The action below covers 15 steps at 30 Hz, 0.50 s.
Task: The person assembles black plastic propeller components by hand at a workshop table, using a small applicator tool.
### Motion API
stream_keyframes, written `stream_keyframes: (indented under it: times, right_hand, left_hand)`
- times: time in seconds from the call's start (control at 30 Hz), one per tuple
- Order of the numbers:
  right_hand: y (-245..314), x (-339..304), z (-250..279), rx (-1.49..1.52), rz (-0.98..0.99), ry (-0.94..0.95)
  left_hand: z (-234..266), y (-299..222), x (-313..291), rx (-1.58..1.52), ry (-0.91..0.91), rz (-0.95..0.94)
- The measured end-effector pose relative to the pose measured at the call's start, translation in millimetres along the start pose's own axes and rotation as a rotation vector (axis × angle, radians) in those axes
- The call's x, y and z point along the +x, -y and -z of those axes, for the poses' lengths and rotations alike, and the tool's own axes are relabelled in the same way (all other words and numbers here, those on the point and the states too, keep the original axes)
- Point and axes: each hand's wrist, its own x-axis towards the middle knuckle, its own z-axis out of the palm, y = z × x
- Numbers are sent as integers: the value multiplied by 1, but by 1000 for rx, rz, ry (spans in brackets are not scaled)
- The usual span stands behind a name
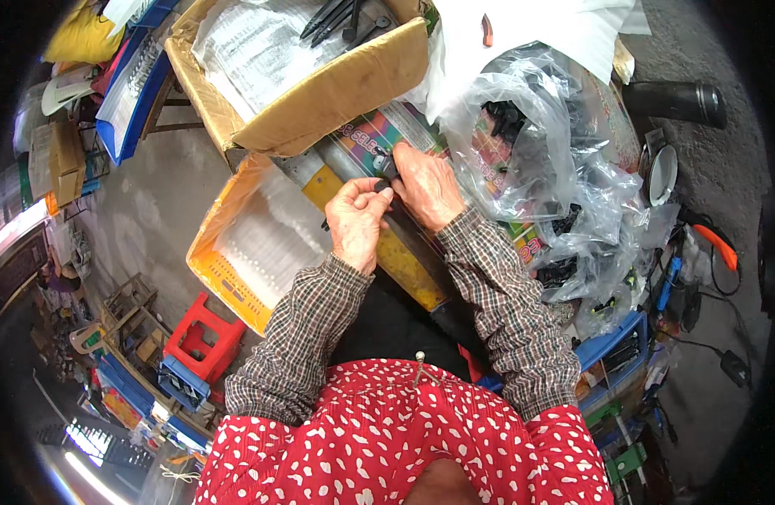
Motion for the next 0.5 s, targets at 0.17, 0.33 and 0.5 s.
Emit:
stream_keyframes:
  times: [0.17, 0.33, 0.5]
  right_hand:
    - [-5, 5, -1, -266, 107, -18]
    - [-12, 1, -7, -362, 195, -77]
    - [-14, 0, -10, -470, 260, -145]
  left_hand:
    - [0, 7, 10, -35, -38, -42]
    - [0, 9, 19, 28, -39, -50]
    - [0, 7, 21, 49, -10, -14]
